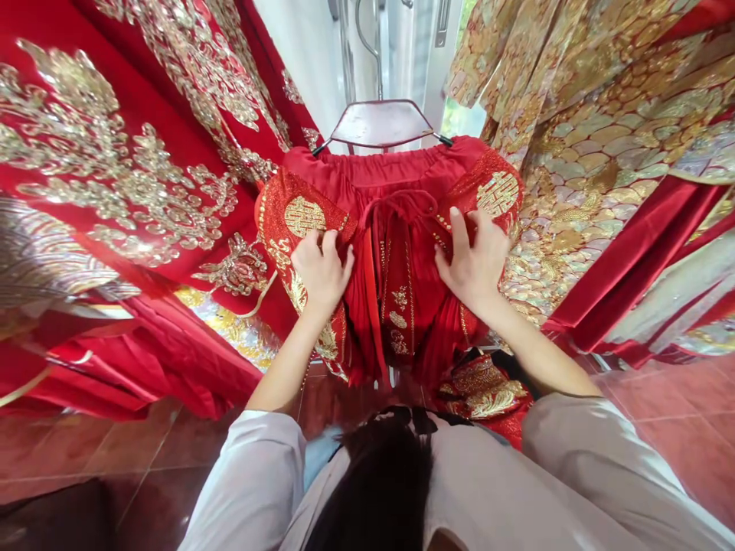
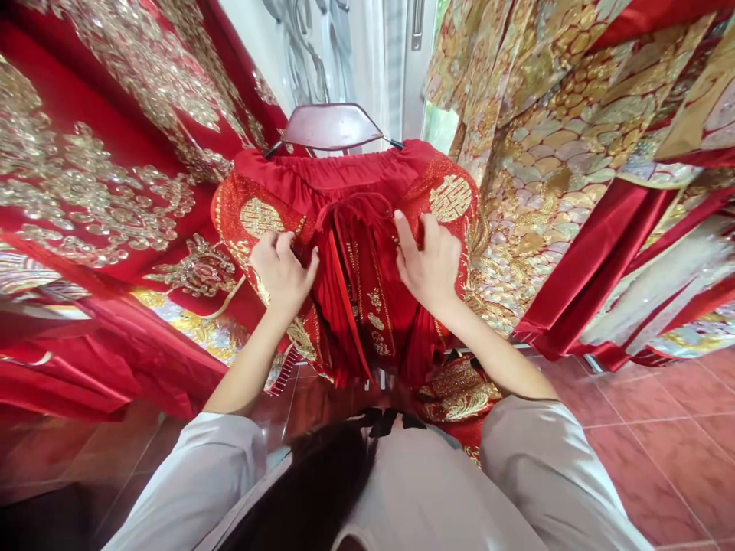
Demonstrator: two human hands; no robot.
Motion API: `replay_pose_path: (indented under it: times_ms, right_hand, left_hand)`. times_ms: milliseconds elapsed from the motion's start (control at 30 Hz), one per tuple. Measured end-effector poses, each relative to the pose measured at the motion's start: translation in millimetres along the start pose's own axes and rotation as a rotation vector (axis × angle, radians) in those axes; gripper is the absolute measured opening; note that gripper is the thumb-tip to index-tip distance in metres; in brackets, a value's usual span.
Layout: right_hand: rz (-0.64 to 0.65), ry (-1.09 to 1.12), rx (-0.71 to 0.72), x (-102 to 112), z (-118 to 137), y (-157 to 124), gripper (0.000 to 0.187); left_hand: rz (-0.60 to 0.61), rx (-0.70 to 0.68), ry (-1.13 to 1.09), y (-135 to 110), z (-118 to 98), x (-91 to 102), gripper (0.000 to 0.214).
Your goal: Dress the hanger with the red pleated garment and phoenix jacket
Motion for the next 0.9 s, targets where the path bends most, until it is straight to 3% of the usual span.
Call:
replay_pose_path:
  times_ms: [100,300,400,500,600,633,700,800,900]
  right_hand:
    - [0.07,0.108,-0.041,-15,-3,0,0.057]
    - [0.168,0.196,0.005,-25,19,6,0.055]
    - [0.285,0.145,0.04,-28,21,11,0.05]
    - [0.297,0.153,0.083,-11,9,26,0.048]
    - [0.135,0.208,0.06,17,-11,49,0.054]
    - [0.068,0.232,0.037,24,-18,56,0.056]
    - [-0.011,0.298,-0.018,29,-32,67,0.058]
    - [0.089,0.452,-0.069,18,-50,80,0.055]
    - [0.139,0.67,-0.16,2,-70,94,0.059]
  left_hand:
    - [0.212,0.017,0.048,-1,-3,6.0,0.034]
    - [0.338,-0.069,-0.024,1,-50,9.2,0.027]
    - [0.451,-0.079,0.047,10,-52,9.4,0.034]
    - [0.341,-0.184,0.047,34,-45,34.5,0.034]
    - [0.075,-0.384,-0.104,60,-40,66.9,0.045]
    - [-0.011,-0.401,-0.128,66,-34,73.9,0.052]
    - [-0.137,-0.3,-0.089,75,-15,78.0,0.065]
    - [-0.102,-0.072,-0.006,80,22,61.7,0.061]
    - [0.025,-0.048,-0.047,86,51,43.3,0.047]
Point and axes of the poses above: each hand's wrist, its own y-axis towards the middle knuckle, its own x-axis out of the back of the hand, z = x × y, the point moved 5 cm from there along y, towards the middle knuckle, and after that the axes turned 13 degrees about -x, right-handed, at the moved point
